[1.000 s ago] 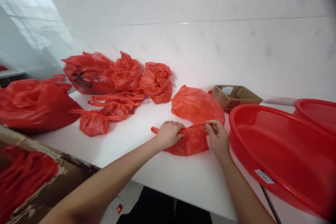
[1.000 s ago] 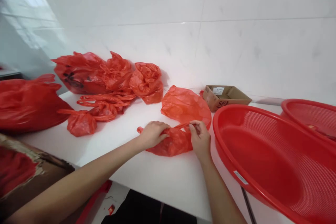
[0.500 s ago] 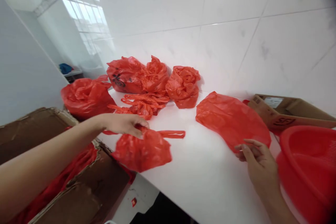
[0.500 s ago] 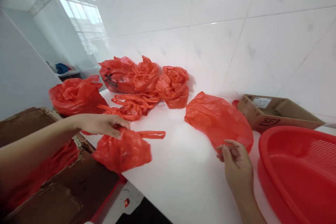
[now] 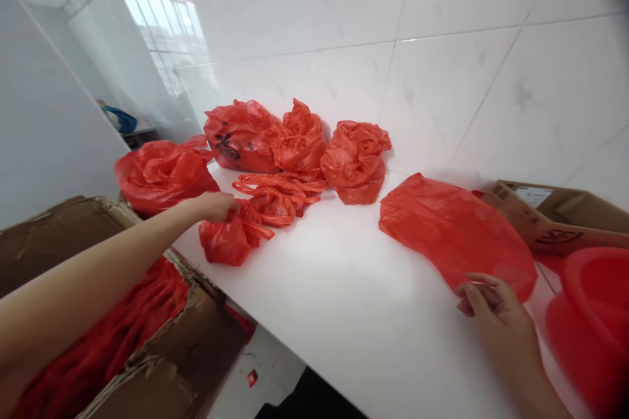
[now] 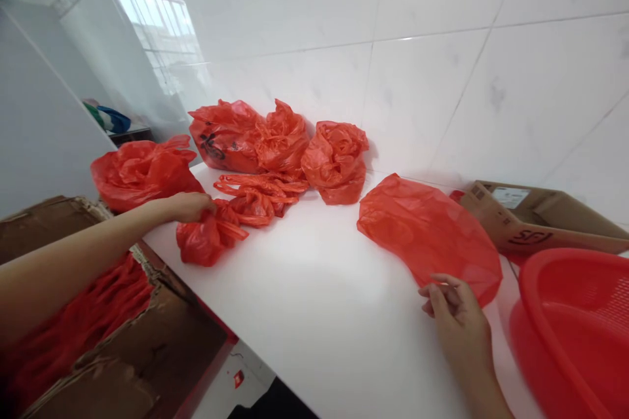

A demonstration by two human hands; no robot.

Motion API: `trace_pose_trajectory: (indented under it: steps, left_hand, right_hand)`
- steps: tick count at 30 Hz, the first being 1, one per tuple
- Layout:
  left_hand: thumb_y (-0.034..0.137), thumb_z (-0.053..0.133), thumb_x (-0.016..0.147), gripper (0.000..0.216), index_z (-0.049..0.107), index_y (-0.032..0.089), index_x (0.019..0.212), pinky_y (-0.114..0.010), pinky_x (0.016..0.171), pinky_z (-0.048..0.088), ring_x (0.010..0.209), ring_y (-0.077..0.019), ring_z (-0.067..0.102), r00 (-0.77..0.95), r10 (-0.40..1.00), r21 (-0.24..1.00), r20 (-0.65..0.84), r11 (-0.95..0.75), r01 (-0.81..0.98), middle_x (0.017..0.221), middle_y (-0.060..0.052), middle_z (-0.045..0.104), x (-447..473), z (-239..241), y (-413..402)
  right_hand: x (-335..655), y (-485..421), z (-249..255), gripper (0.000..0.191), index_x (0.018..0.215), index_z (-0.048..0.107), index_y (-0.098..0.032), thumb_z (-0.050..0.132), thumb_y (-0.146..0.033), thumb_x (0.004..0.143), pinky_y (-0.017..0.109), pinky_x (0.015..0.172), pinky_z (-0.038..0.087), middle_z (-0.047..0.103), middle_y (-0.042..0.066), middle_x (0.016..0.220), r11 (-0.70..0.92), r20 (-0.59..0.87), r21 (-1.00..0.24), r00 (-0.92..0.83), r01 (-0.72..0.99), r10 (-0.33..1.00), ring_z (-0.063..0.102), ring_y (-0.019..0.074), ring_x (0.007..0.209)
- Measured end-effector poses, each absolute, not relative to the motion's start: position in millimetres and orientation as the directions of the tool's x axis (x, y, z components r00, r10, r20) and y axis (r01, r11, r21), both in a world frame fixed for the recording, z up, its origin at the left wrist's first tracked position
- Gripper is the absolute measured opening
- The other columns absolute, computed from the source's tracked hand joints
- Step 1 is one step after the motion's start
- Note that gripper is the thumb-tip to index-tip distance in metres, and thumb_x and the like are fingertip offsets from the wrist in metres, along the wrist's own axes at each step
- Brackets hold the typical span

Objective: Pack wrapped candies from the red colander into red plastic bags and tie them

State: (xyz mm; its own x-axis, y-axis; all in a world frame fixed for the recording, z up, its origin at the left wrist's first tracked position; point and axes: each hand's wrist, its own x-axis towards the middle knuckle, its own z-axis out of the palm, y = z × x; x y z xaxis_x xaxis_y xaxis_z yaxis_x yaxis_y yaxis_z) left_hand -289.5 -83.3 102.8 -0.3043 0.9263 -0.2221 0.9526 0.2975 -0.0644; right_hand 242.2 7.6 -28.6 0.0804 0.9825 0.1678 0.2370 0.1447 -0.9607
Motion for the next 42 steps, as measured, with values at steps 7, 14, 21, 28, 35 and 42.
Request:
trace_pose_trajectory:
  steps: [7,14,21,28,35,42]
  left_hand:
    - [0.001,0.049,0.065,0.068,0.051,0.019,0.130,-0.037,0.091,0.043,0.115,-0.0312,0.053,-0.186,0.981,-0.111,-0.052,0.179,0.978,0.135,-0.015,0.052,-297,76,-74]
    - [0.008,0.051,0.064,0.044,0.070,0.020,0.102,-0.034,0.088,0.046,0.101,-0.0270,0.059,-0.029,0.991,-0.092,-0.131,0.017,0.996,0.105,-0.009,0.066,-285,90,-73]
    - [0.008,0.050,0.067,0.048,0.068,0.024,0.110,-0.032,0.092,0.044,0.103,-0.0244,0.058,-0.011,0.998,-0.073,-0.064,0.006,0.997,0.106,-0.006,0.064,-272,94,-56]
    - [0.020,0.043,0.085,0.038,0.057,0.018,0.120,-0.045,0.091,0.043,0.113,-0.0333,0.048,-0.224,0.941,-0.087,0.255,0.253,0.964,0.118,-0.016,0.053,-240,41,-18]
    - [0.022,0.046,0.085,0.039,0.054,0.017,0.123,-0.049,0.096,0.041,0.122,-0.0366,0.042,-0.189,0.946,-0.071,0.265,0.215,0.974,0.141,-0.018,0.038,-239,30,-4]
    - [0.008,0.047,0.071,0.040,0.064,0.016,0.105,-0.029,0.095,0.044,0.108,-0.0215,0.057,0.028,0.998,-0.047,0.054,-0.026,0.999,0.128,-0.008,0.054,-285,76,1]
  right_hand:
    - [239,8,-23,0.045,0.097,0.056,-0.022,0.064,-0.057,0.069,0.029,0.055,0.051,0.064,0.004,0.075,0.153,0.176,-0.954,0.071,0.257,0.982,0.057,0.0152,0.057]
    - [242,12,-33,0.044,0.099,0.057,-0.021,0.062,-0.057,0.075,0.028,0.059,0.051,0.065,0.004,0.079,0.156,0.172,-0.944,0.030,0.291,0.985,0.057,0.0141,0.059]
    - [246,14,-42,0.041,0.102,0.057,-0.021,0.061,-0.055,0.079,0.027,0.062,0.050,0.064,0.003,0.081,0.145,0.148,-0.943,-0.013,0.298,0.989,0.058,0.0138,0.063]
    - [244,13,-41,0.043,0.098,0.056,-0.020,0.062,-0.056,0.075,0.028,0.059,0.050,0.064,0.003,0.077,0.130,0.133,-0.953,-0.007,0.272,0.991,0.057,0.0144,0.060]
    - [245,16,-43,0.043,0.098,0.056,-0.020,0.062,-0.056,0.075,0.027,0.059,0.050,0.064,0.003,0.076,0.120,0.117,-0.955,-0.029,0.270,0.993,0.057,0.0140,0.061]
    - [247,18,-43,0.042,0.096,0.057,-0.019,0.061,-0.056,0.076,0.027,0.059,0.050,0.064,0.004,0.075,0.128,0.109,-0.945,-0.082,0.300,0.991,0.058,0.0154,0.062]
